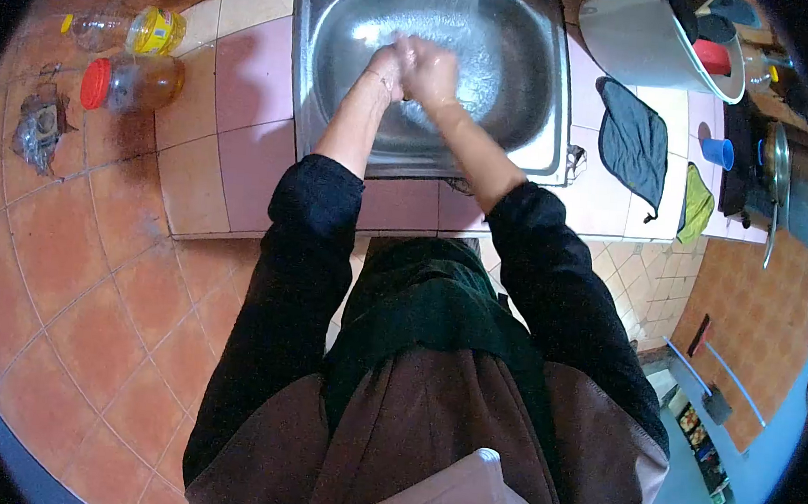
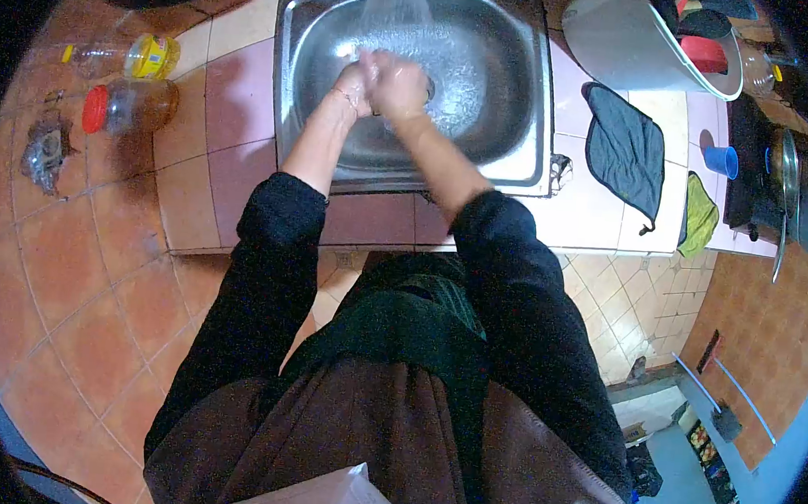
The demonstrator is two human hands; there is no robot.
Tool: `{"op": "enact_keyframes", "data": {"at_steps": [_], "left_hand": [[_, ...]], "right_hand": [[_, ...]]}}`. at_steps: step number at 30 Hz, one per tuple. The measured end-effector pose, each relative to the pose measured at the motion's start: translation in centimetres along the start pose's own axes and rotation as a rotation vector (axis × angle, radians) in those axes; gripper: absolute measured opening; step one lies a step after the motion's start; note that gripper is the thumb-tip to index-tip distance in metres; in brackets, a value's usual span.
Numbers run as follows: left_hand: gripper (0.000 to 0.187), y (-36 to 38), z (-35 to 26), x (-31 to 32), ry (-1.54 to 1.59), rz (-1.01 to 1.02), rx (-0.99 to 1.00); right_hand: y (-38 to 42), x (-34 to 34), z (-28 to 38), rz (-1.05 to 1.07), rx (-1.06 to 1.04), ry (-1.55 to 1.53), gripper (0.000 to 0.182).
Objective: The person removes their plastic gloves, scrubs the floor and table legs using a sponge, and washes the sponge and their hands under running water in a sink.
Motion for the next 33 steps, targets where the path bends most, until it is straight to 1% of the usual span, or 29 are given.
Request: {"op": "enact_keyframes", "data": {"at_steps": [2,5,6,7,9,10,11,13,14,15,16,17,18,19,21,22,23,25,26,27,29,30,31,32,33], "left_hand": [[0.026,1.8,-0.4,0.2,-0.485,-0.204,-0.027],[0.028,1.2,-0.9,0.0,-0.527,-0.181,0.008],[0.028,0.3,-0.7,-0.2,-0.392,-0.102,0.031],[0.028,0.3,-0.2,-1.7,-0.391,-0.108,0.029],[0.026,1.3,-1.0,-0.7,-0.099,-0.148,0.121],[0.028,1.7,-0.3,-0.9,-0.354,-0.196,0.022],[0.027,2.6,0.0,-0.2,-0.496,-0.194,-0.024],[0.025,3.3,0.3,1.2,-0.426,-0.182,0.021],[0.025,2.8,0.2,0.7,-0.425,-0.182,0.022],[0.026,1.7,0.1,0.3,-0.416,-0.141,0.027],[0.026,1.3,0.2,-0.5,-0.405,-0.108,0.027],[0.028,1.5,-1.0,-1.1,-0.280,-0.120,0.116],[0.029,2.1,-1.5,-0.1,-0.323,-0.182,0.111],[0.029,3.1,-1.6,0.6,-0.362,-0.252,0.098],[0.032,2.9,-1.2,-0.7,-0.555,-0.192,0.042],[0.036,4.4,-1.5,0.7,-0.556,-0.153,-0.057],[0.036,4.5,-1.8,0.5,-0.558,-0.154,-0.055],[0.041,4.1,-2.3,0.8,-0.211,-0.083,0.049],[0.035,5.4,-3.9,1.1,-0.177,-0.154,0.099],[0.033,5.3,-5.2,0.5,-0.126,-0.104,0.151],[0.029,5.6,-6.4,-0.3,-0.132,0.001,0.126],[0.029,5.8,-6.6,-0.2,-0.131,0.000,0.128],[0.028,5.8,-6.8,0.0,-0.249,0.009,0.133],[0.028,5.9,-6.9,0.0,-0.366,0.019,0.135],[0.028,5.9,-6.9,0.1,-0.366,0.020,0.135]], "right_hand": [[-2.1,-0.5,-4.4,-0.019,0.354,0.020,0.039],[-1.0,-0.9,-2.7,-0.099,0.310,-0.005,0.040],[-0.3,0.0,-1.9,-0.041,0.338,0.077,0.040],[0.4,-0.1,-1.3,-0.036,0.341,0.075,0.040],[0.4,0.0,0.7,-0.009,0.160,0.060,0.041],[-0.2,0.2,-1.2,0.002,0.215,0.003,0.042],[-0.8,0.3,-2.5,0.002,0.218,0.005,0.042],[-1.1,0.1,-5.8,-0.045,0.473,-0.042,0.043],[-0.7,-0.6,-4.6,-0.113,0.447,0.017,0.044],[-0.4,-0.6,-3.6,-0.115,0.445,0.017,0.044],[0.3,-0.3,-1.7,-0.091,0.356,-0.004,0.043],[0.9,-0.2,0.2,-0.070,0.265,-0.024,0.042],[0.9,0.0,0.9,-0.029,0.272,0.090,0.042],[0.3,0.1,0.1,-0.027,0.273,0.095,0.042],[-0.6,0.9,-3.9,-0.006,0.389,-0.044,0.045],[-1.0,1.4,-6.1,0.084,0.507,-0.090,0.047],[-1.2,1.6,-7.0,0.084,0.506,-0.093,0.047],[-1.0,3.2,-8.9,0.254,0.618,-0.421,0.052],[-0.9,2.5,-8.7,0.354,0.659,-0.432,0.050],[-0.6,2.4,-9.5,0.358,0.662,-0.429,0.050],[0.2,4.0,-10.2,0.530,0.809,-0.958,0.044],[1.0,3.8,-9.1,0.704,0.869,-1.034,0.049],[1.0,3.0,-8.4,0.706,0.868,-1.034,0.049],[1.5,2.5,-7.7,0.778,0.886,-0.992,0.049],[2.1,2.2,-7.0,0.849,0.903,-0.948,0.049]]}}
Point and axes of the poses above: each hand's wrist, its own y-axis away from the middle knuckle, its own x-axis out of the palm, z = x × y, the point moved 8 cm from there along -y, towards the middle knuckle, and after that the axes turned 11 degrees about x, right-handed, at the moved point
